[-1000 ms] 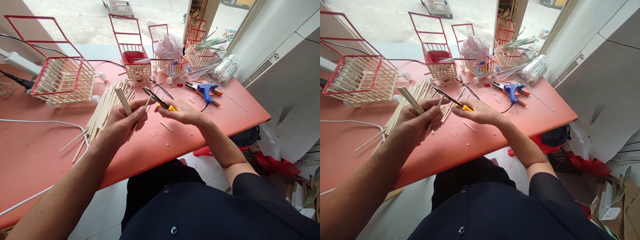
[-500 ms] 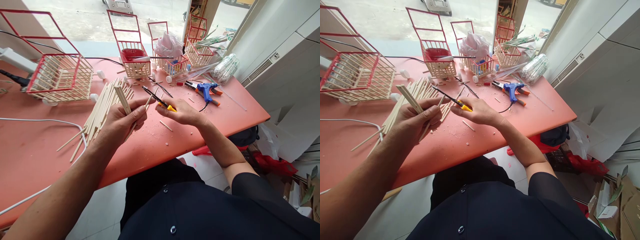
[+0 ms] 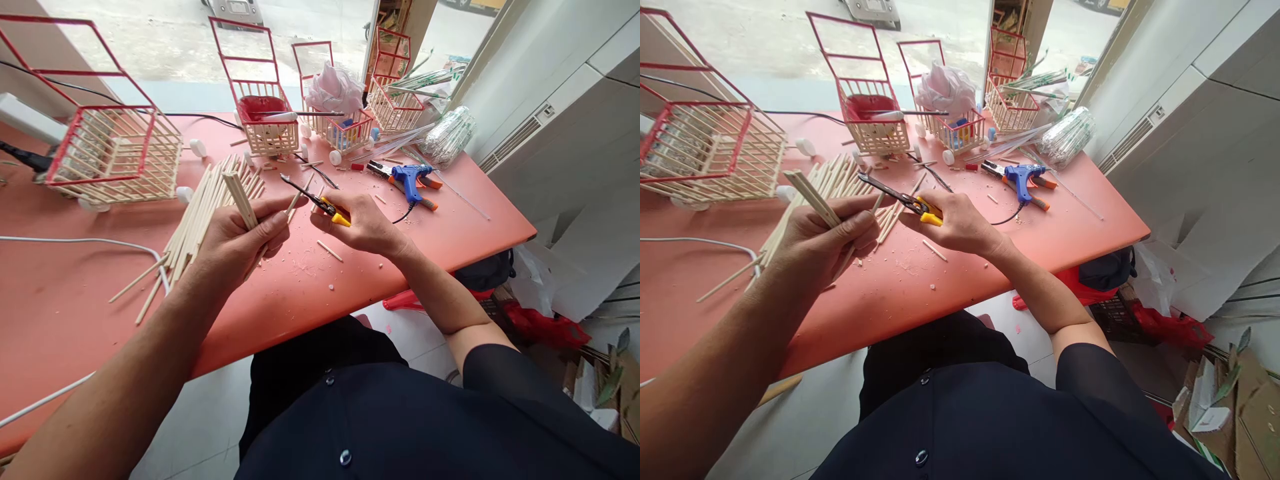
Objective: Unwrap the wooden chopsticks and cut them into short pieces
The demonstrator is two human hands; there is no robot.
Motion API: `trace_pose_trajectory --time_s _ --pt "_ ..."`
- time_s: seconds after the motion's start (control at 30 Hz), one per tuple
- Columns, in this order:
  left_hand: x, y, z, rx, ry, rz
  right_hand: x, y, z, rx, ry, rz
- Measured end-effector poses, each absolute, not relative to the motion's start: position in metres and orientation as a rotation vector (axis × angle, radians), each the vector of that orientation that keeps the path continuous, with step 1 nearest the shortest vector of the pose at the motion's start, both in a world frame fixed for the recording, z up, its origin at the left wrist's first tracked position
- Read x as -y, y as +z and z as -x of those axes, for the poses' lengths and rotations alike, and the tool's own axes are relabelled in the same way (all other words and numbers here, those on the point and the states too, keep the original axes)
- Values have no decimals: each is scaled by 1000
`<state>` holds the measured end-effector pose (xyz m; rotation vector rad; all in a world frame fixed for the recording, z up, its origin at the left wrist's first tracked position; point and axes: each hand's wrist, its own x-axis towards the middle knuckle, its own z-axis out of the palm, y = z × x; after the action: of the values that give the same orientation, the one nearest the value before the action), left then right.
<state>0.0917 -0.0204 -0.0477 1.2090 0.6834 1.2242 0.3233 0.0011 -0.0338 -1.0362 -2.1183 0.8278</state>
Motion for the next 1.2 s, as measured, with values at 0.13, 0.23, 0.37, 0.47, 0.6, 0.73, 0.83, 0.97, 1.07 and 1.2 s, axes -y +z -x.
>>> trace_pose_trajectory --time_s 0.13,0.23,0.37,0.47,0.6,0.73,0.83,0.97,1.07,1.2 --pt "20 -46 -92 -639 1220 -1203 -1 -37 -324 2091 799 988" --pt "20 -46 -91 -639 1221 -1203 -2 -40 -325 2081 771 977" --pt "19 -47 -90 -643 1211 -1205 -3 -43 -326 2099 719 986" --pt "18 -47 -89 -616 1203 -1215 -2 -44 -325 2089 667 983" --pt "17 -47 -88 -589 1205 -1243 -1 -39 -323 2077 759 974" --pt "13 -51 -89 -546 1186 -1316 -4 -31 -324 2128 1153 877" --pt "10 -54 -88 -540 1184 -1335 -7 -29 -326 2124 1212 902" --pt "10 -54 -87 -550 1162 -1319 -10 -32 -326 2135 1115 980" --pt "10 -53 -89 -539 1157 -1307 -10 -33 -325 2170 1046 980" --pt "11 -54 -90 -562 1152 -1296 -8 -30 -324 2207 1005 970"
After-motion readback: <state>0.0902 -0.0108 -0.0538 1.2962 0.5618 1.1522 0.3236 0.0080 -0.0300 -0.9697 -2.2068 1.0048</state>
